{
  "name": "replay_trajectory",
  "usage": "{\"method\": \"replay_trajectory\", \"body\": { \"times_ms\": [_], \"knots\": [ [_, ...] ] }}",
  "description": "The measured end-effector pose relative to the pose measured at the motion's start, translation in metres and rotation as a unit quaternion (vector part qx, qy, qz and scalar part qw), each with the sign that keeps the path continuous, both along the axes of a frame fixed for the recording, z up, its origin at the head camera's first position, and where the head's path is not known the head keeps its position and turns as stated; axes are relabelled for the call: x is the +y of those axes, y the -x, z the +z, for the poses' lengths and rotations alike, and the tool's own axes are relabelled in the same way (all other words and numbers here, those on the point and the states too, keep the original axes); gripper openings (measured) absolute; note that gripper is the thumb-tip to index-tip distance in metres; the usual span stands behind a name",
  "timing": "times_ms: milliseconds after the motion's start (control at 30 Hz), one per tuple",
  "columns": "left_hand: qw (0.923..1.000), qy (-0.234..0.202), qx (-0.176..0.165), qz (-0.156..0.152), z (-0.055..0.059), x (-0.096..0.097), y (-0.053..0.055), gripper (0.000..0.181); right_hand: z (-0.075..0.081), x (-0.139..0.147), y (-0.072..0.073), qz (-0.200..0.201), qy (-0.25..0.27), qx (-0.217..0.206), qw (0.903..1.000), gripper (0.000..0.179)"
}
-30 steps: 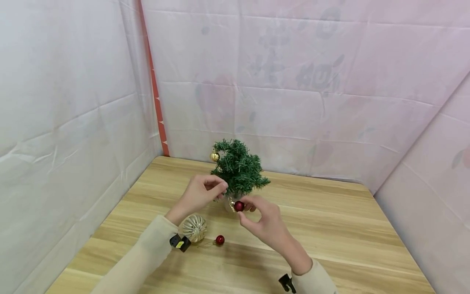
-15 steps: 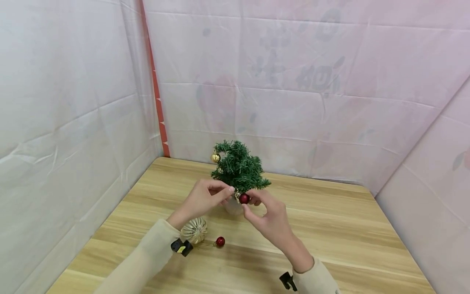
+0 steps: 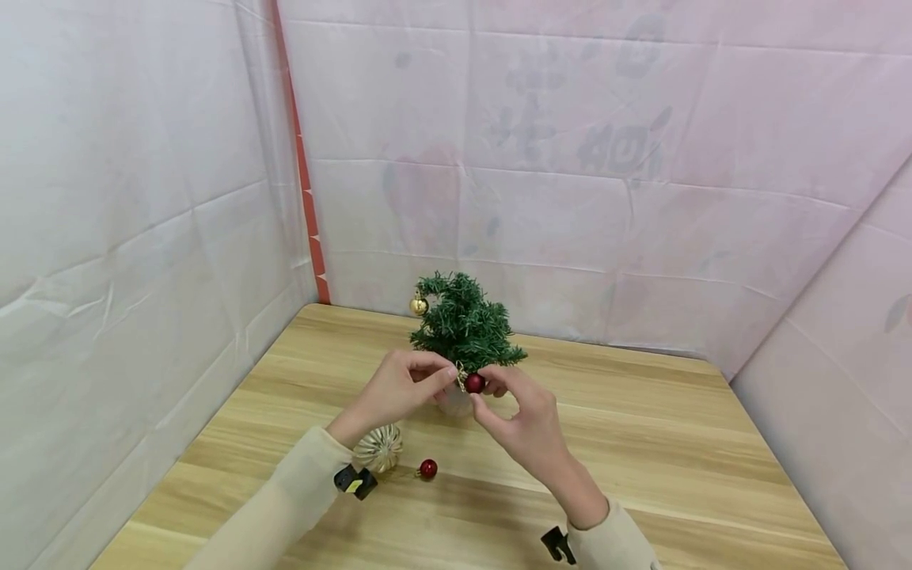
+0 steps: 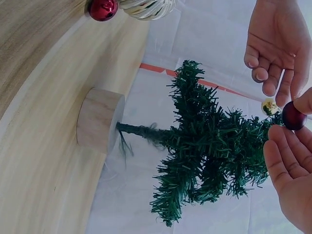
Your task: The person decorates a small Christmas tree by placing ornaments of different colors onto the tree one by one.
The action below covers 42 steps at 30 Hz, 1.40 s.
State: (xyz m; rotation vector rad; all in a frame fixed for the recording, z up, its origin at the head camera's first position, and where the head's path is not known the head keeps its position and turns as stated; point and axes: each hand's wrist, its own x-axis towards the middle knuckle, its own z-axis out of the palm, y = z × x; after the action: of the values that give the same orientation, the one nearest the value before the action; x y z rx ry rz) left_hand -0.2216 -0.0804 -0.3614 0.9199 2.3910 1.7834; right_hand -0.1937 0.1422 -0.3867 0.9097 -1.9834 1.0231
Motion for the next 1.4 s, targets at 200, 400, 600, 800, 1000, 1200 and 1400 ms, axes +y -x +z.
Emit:
{"method": "replay_trajectory", "body": {
  "times_ms": [200, 400, 600, 800, 1000, 1200, 1400],
  "knots": [
    [1.0000, -0.003, -0.007, -0.001, -0.001, 0.001, 0.001, 0.015, 0.001, 0.000, 0.000, -0.002, 0.003, 0.004, 1.0000, 0.031],
    [0.9999, -0.011, -0.011, -0.001, -0.002, 0.003, 0.000, 0.017, 0.001, 0.000, -0.001, -0.001, 0.004, 0.006, 1.0000, 0.033],
    [0.9998, -0.016, -0.005, 0.012, -0.001, 0.004, 0.000, 0.018, 0.002, 0.000, -0.001, 0.005, 0.008, 0.010, 0.9999, 0.035],
    [0.9980, -0.017, 0.035, 0.049, 0.000, 0.006, -0.001, 0.013, 0.001, -0.001, -0.001, 0.004, 0.005, 0.016, 0.9999, 0.034],
    [0.9965, -0.021, 0.053, 0.061, 0.018, 0.008, -0.014, 0.011, 0.001, -0.001, -0.001, 0.006, 0.001, 0.013, 0.9999, 0.033],
    [0.9949, -0.017, 0.073, 0.067, 0.026, 0.010, -0.021, 0.009, 0.002, -0.002, -0.003, 0.006, -0.001, 0.001, 1.0000, 0.031],
    [0.9933, -0.022, 0.087, 0.072, 0.022, 0.012, -0.017, 0.009, 0.001, -0.002, -0.004, 0.006, -0.004, -0.006, 1.0000, 0.030]
  ]
}}
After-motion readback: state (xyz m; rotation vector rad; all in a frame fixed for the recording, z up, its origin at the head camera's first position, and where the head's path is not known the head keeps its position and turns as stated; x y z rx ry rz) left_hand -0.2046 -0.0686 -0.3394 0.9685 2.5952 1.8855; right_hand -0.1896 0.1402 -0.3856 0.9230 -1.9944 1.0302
